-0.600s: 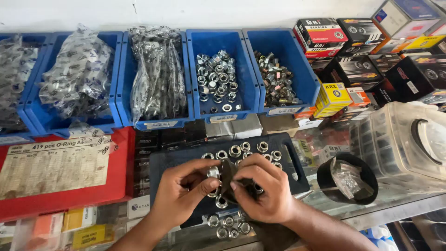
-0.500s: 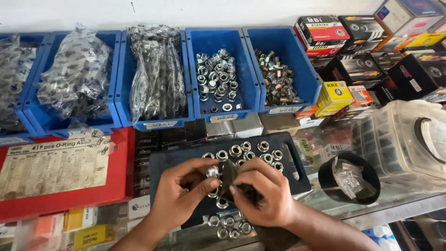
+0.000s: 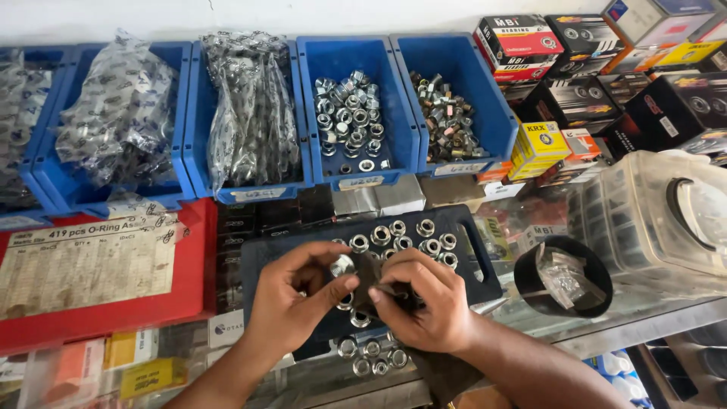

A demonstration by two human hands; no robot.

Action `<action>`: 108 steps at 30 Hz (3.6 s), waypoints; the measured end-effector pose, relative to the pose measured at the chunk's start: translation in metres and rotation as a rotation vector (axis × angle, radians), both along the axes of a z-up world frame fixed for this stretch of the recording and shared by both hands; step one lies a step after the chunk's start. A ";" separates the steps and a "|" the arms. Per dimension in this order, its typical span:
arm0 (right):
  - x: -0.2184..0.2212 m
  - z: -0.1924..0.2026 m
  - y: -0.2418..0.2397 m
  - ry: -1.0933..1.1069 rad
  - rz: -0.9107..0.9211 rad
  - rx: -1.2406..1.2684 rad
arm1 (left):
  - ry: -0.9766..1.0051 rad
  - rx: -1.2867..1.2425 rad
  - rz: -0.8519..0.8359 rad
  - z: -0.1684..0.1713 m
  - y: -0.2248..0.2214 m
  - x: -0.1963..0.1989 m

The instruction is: Wiping and inspecting various metal nuts and bolts at a workshop counter.

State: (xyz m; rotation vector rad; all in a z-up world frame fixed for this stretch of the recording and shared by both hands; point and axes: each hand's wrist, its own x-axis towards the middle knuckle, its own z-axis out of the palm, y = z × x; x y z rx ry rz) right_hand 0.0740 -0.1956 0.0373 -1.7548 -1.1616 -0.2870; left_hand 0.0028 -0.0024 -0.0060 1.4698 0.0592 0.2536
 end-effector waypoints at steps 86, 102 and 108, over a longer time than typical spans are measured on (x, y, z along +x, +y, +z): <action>0.010 -0.005 0.006 -0.059 0.171 -0.029 | -0.221 0.057 -0.099 -0.014 0.005 -0.003; 0.005 -0.018 0.007 -0.011 -0.054 -0.011 | -0.107 -0.074 -0.096 -0.016 0.005 -0.002; 0.012 -0.016 0.000 0.032 0.012 0.086 | -0.066 -0.220 -0.019 -0.038 0.006 0.012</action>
